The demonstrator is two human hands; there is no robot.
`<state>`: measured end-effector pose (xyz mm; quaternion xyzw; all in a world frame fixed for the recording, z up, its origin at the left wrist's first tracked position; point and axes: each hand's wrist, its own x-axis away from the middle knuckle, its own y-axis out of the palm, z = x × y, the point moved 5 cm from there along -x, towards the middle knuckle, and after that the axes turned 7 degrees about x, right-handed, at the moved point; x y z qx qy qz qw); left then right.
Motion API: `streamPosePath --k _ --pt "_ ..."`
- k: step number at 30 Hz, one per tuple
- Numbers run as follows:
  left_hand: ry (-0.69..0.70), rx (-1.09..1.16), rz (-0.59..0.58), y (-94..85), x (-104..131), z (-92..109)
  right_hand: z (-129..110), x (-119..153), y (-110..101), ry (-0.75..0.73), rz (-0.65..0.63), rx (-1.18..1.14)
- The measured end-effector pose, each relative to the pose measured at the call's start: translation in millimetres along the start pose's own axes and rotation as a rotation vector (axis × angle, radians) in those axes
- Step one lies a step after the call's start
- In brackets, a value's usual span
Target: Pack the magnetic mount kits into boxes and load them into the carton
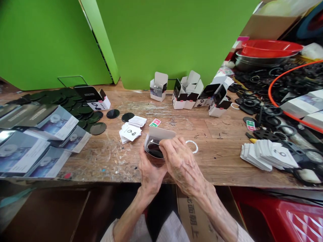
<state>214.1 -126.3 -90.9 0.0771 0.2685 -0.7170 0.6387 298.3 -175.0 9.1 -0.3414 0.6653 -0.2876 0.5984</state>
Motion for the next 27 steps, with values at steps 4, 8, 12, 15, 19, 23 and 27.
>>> streamPosePath --k 4,8,12,15,19,23,27 --pt "0.012 0.010 -0.011 -1.0 -0.3 1.8 -0.3 0.3 9.4 -0.047 -0.077 0.001" --pt "0.027 -0.015 0.012 -2.3 0.7 2.5 -3.9 1.5 23.3 -0.088 -0.190 0.038" --pt "-0.014 0.004 -0.021 -1.2 2.6 -2.3 -12.4 1.0 27.7 -0.117 -0.240 0.059" --pt "-0.042 0.033 -0.032 -1.4 2.8 -6.1 -16.0 3.5 26.5 -0.117 -0.224 0.120" --pt "-0.036 0.053 -0.027 -2.8 1.6 -8.9 -16.4 14.5 22.8 -0.106 -0.101 0.154" --pt "-0.057 0.071 -0.064 -2.6 0.8 -11.6 -17.5 25.6 25.8 -0.114 -0.071 0.172" --pt "-0.047 0.048 -0.048 -5.0 -0.4 -12.1 -17.2 26.4 26.3 -0.106 -0.076 0.198"
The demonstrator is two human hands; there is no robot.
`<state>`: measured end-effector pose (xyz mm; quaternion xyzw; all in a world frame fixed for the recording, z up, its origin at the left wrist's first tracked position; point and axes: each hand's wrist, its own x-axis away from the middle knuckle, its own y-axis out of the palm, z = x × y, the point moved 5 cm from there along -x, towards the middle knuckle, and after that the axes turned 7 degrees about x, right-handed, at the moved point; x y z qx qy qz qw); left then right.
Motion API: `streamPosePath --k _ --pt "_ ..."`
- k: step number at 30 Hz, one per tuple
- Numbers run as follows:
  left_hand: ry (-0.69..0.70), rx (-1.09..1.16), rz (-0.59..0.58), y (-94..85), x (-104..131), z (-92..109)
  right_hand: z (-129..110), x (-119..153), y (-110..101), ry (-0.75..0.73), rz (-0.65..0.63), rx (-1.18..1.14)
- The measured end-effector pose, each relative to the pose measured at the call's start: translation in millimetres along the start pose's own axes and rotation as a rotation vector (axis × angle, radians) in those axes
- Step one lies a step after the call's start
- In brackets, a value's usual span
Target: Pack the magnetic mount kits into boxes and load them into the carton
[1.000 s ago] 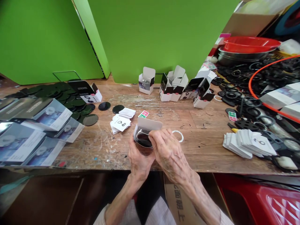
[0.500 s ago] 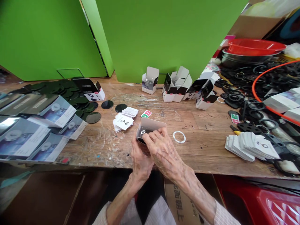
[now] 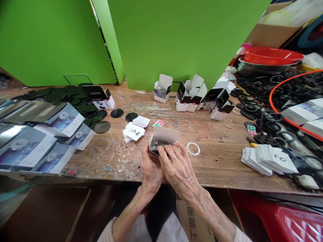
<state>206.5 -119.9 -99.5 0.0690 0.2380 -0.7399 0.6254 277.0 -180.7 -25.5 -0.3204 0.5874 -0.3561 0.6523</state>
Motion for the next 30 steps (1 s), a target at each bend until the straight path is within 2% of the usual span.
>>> streamPosePath --k 9,12,14,17,19,21,23,24,27,30 --pt "0.030 0.081 -0.120 -8.3 -4.2 0.4 3.6 3.0 -5.1 -0.056 0.036 0.051" --pt "0.048 0.107 -0.167 -13.3 -5.9 2.5 1.4 4.6 -3.8 -0.084 -0.013 0.046" --pt "0.093 0.113 -0.198 -16.2 -7.7 5.1 -0.1 5.6 -6.3 -0.072 -0.014 0.037" --pt "0.206 0.092 -0.218 -19.9 -10.9 9.4 -2.2 10.8 -13.2 -0.056 0.070 -0.053" --pt "0.271 0.059 -0.231 -21.1 -12.8 10.2 5.8 17.6 -15.2 0.091 0.181 -0.149" --pt "0.331 0.016 -0.246 -22.3 -14.1 9.3 23.9 28.0 -8.3 0.397 0.271 -0.273" --pt "0.396 -0.028 -0.271 -23.8 -14.7 7.6 40.3 38.6 11.2 0.685 0.262 -0.509" --pt "0.422 -0.045 -0.291 -24.4 -15.0 6.7 44.6 41.1 23.7 0.767 0.222 -0.677" --pt "0.463 -0.044 -0.318 -25.8 -18.8 6.8 46.8 39.8 52.6 0.857 0.110 -1.130" --pt "0.408 0.053 -0.278 -25.8 -30.4 12.2 46.7 33.5 61.2 0.851 0.079 -1.264"
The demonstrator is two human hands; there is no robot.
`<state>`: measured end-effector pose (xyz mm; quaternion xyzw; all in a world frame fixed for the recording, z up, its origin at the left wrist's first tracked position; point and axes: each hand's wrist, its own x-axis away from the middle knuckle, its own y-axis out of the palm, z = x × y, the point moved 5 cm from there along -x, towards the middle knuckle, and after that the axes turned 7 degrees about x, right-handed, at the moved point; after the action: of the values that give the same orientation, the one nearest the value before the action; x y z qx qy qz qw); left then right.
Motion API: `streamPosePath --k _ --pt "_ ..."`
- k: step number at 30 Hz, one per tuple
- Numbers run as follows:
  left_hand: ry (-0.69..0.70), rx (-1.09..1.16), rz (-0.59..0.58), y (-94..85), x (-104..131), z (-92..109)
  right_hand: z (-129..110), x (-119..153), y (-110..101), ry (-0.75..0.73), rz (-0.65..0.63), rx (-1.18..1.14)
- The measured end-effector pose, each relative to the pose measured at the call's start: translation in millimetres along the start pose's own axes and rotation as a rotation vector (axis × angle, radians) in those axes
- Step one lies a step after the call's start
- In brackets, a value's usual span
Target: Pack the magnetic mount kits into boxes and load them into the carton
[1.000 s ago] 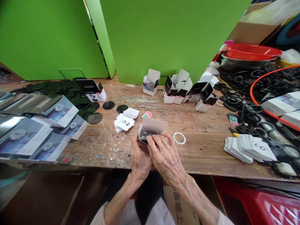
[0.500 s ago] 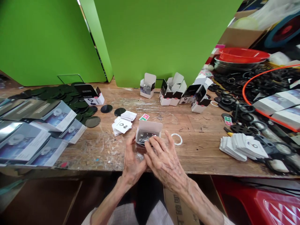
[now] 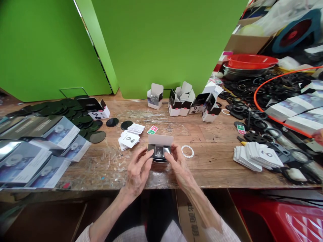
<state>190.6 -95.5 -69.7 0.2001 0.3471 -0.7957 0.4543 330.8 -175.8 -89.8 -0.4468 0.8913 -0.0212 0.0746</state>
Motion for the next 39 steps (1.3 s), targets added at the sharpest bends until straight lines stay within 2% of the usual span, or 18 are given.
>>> streamPosePath --k 3,5,6,10,12,17,21,28,34,39 --pt "-0.210 0.186 -0.029 0.4 -16.4 -8.7 -4.7 -3.3 -1.0 -0.103 -0.011 0.075" --pt "-0.344 0.325 -0.125 0.7 -24.7 -17.4 -8.3 -2.2 -5.6 -0.204 -0.006 0.206" --pt "-0.364 0.379 -0.189 -0.3 -28.1 -20.4 -10.6 -0.3 -8.5 -0.267 -0.001 0.300" --pt "-0.203 0.421 -0.487 -8.6 -36.7 -22.6 -20.7 11.9 -13.5 -0.509 -0.037 0.711" --pt "-0.133 0.376 -0.554 -12.8 -38.1 -22.5 -25.0 16.1 -13.0 -0.566 -0.048 0.813" --pt "0.028 0.170 -0.459 -16.1 -38.4 -16.3 -29.8 13.4 -9.5 -0.562 -0.058 0.834" --pt "0.171 0.087 -0.417 -14.5 -35.8 -11.0 -31.1 11.6 -8.4 -0.634 -0.024 0.858" --pt "0.258 0.044 -0.377 -17.0 -38.7 -12.8 -33.4 11.6 -9.2 -0.652 -0.042 0.856" --pt "0.407 -0.038 -0.377 -13.9 -23.0 -14.7 -30.1 12.8 -9.0 -0.667 -0.048 0.914" --pt "0.350 -0.059 -0.354 -11.8 -17.9 -15.1 -13.5 19.4 -5.5 -0.785 -0.066 1.062"
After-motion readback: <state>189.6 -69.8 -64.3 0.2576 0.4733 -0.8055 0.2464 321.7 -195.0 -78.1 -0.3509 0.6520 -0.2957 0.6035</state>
